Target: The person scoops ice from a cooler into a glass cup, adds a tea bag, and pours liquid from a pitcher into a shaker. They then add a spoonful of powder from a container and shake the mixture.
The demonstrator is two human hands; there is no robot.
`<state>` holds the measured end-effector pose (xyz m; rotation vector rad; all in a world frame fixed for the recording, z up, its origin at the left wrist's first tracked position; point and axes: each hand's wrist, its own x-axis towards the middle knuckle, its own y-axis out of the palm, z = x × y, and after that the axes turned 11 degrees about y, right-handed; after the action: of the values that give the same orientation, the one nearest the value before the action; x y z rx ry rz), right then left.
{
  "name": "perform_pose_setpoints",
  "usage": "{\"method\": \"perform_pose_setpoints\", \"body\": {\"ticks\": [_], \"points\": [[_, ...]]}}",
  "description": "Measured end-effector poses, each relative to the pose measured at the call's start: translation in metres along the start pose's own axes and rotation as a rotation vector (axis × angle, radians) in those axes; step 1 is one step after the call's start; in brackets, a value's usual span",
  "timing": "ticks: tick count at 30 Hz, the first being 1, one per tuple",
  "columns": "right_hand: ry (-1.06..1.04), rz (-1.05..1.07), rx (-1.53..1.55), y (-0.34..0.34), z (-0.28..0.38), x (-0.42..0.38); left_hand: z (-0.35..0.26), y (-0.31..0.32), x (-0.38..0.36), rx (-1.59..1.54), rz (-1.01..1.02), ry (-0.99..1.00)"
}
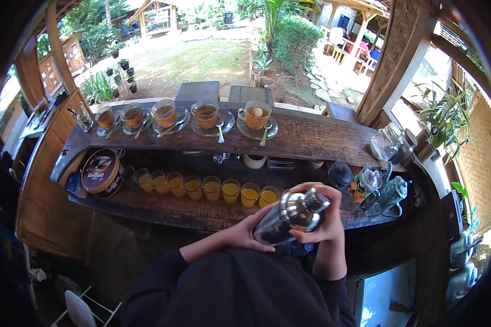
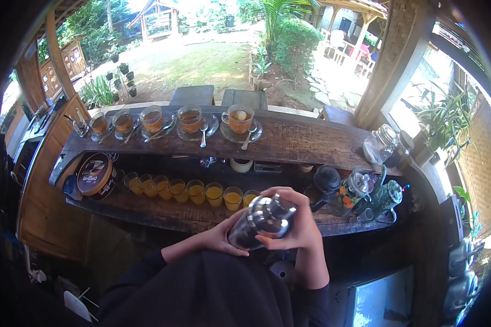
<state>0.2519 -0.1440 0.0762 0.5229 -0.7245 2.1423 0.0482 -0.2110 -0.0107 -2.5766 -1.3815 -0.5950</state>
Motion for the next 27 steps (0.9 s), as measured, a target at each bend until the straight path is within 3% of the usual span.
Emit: {"method": "perform_pose_setpoints", "body": {"ticks": [3, 5, 7, 9, 11, 15, 19, 22, 27], "points": [[-0.098, -0.26, -0.007, -0.03, 0.014, -0.011, 0.021, -0.008, -0.012, 0.11, 0.098, 0.024], [-0.044, -0.438, -0.059, -0.051, 0.014, -0.026, 0.026, -0.009, -0.023, 0.089, -0.036, -0.01], [0.036, -0.483, -0.171, -0.058, 0.005, -0.049, 0.024, -0.01, -0.029, 0.098, -0.088, -0.042], [0.386, -0.648, -0.095, -0.049, -0.02, -0.078, 0.022, -0.011, -0.03, 0.054, -0.277, 0.045], [0.538, -0.715, -0.081, -0.037, -0.054, -0.11, 0.007, -0.013, -0.029, 0.008, -0.353, -0.026], [0.569, -0.884, -0.193, -0.021, -0.125, -0.164, 0.018, -0.028, -0.048, 0.042, -0.461, 0.089], [0.514, -0.749, -0.434, -0.012, -0.147, -0.171, 0.018, -0.03, -0.056, 0.107, -0.49, 0.154], [0.602, -0.692, -0.639, -0.009, -0.154, -0.164, 0.019, -0.022, -0.06, 0.083, -0.572, 0.123], [0.628, -0.726, -0.578, -0.007, -0.168, -0.161, 0.015, -0.006, -0.063, 0.162, -0.588, 0.156]]}}
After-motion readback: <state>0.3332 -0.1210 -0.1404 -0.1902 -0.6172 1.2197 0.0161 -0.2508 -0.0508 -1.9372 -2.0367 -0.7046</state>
